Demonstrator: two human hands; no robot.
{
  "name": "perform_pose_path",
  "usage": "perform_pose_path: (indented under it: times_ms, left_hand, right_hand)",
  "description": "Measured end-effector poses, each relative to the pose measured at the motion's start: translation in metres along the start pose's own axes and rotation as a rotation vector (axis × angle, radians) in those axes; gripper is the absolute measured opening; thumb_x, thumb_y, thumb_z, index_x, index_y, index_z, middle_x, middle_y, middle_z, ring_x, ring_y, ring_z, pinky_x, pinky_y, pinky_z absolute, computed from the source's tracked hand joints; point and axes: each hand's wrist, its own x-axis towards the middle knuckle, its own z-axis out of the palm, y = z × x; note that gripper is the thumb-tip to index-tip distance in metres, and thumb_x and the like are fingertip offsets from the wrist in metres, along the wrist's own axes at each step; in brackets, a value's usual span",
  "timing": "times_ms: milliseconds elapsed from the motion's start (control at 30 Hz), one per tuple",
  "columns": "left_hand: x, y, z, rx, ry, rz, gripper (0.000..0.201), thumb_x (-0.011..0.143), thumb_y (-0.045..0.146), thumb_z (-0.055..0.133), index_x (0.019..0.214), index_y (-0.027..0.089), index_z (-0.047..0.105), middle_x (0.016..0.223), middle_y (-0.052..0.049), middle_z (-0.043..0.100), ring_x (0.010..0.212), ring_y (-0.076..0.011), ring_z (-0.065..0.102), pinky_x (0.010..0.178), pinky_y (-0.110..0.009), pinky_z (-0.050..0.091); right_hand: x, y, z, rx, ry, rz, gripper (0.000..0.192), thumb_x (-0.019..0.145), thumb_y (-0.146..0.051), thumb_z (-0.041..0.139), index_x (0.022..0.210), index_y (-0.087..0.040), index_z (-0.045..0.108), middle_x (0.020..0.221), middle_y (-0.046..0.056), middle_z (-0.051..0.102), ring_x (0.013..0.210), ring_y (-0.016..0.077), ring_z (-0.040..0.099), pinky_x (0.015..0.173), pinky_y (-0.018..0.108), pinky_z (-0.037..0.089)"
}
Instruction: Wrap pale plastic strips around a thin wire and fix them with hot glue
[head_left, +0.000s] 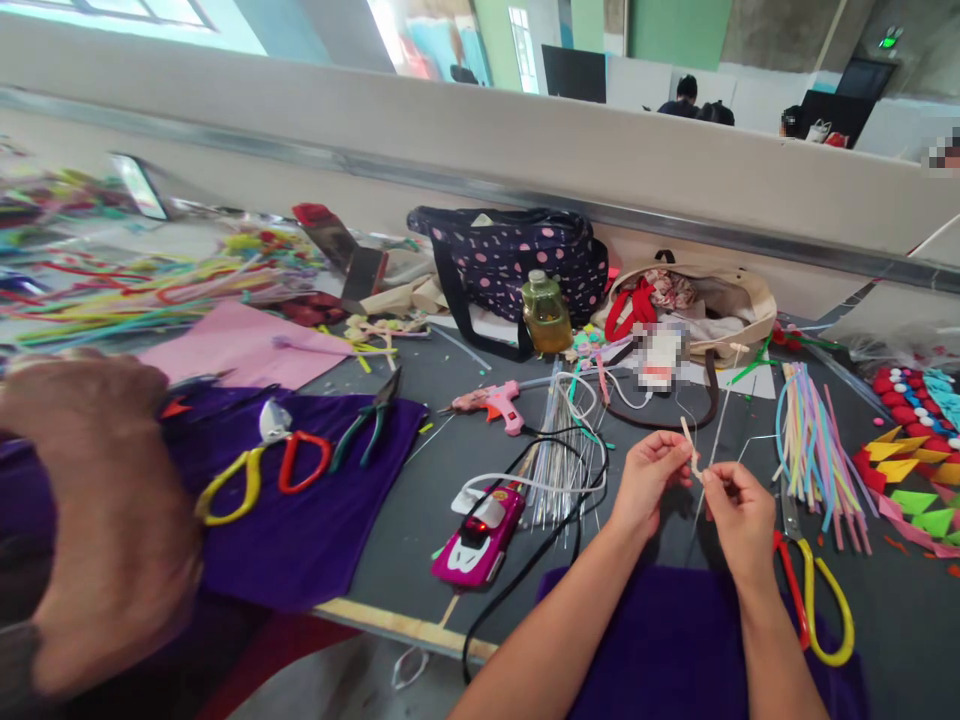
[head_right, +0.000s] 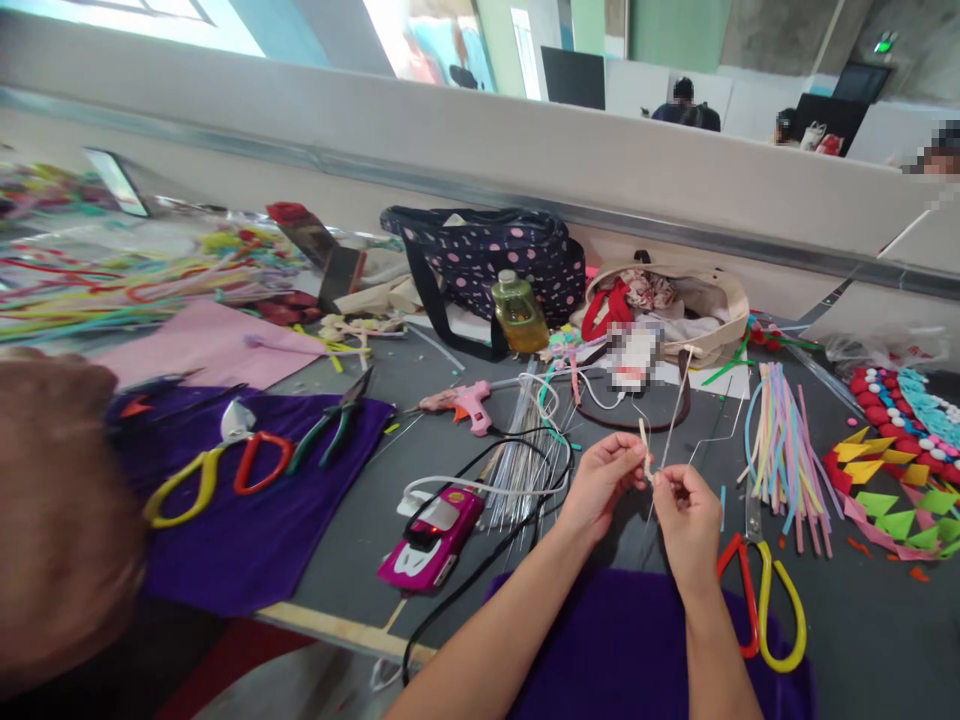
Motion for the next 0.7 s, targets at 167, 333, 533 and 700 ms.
perform_pose_path:
  times_ms: [167,333,533,700]
  left_hand:
    - [-0.0013,0.0017,0.0022,0.296,0.075,0.226,0.028,0.063,0.036,0.078,0.071,0.013,0.063,0.061,0.001,0.059,0.05,-0.0074,0.049,0.048,-0.019,0.041]
    - [-0.0022,0.0018,0.0024,0.491,0.117,0.273,0.02,0.065,0.032,0.074,0.066,0.014,0.064,0.06,0.0,0.061,0.051,-0.0088,0.05,0.05,-0.02,0.039]
    - [-0.0017,0.0016,0.0006,0.484,0.11,0.256,0.018,0.069,0.031,0.069,0.065,0.014,0.065,0.056,0.001,0.059,0.047,-0.0081,0.048,0.047,-0.02,0.038]
    - [-0.001,0.0031,-0.0009,0.153,0.025,0.029,0.026,0.063,0.036,0.077,0.067,0.012,0.065,0.059,0.001,0.058,0.047,-0.0073,0.048,0.046,-0.02,0.041]
  right_hand:
    - [-0.0036,-0.001,-0.0004,-0.28,0.074,-0.221,0.016,0.084,-0.032,0.057,0.077,-0.018,0.062,0.064,-0.002,0.057,0.055,0.0113,0.051,0.053,0.021,0.041]
    - [-0.0053,-0.0052,0.0015,-0.372,0.067,-0.328,0.014,0.085,-0.027,0.054,0.076,-0.019,0.06,0.063,-0.003,0.054,0.053,0.0102,0.049,0.054,0.021,0.04]
    - [-0.0054,-0.0049,0.0032,-0.361,0.059,-0.346,0.015,0.085,-0.027,0.054,0.074,-0.019,0.06,0.062,-0.003,0.054,0.052,0.0101,0.049,0.053,0.02,0.04]
    - [-0.0044,-0.0016,0.0032,-0.231,0.043,-0.171,0.018,0.084,-0.033,0.057,0.075,-0.018,0.062,0.063,-0.002,0.058,0.053,0.011,0.05,0.052,0.021,0.04]
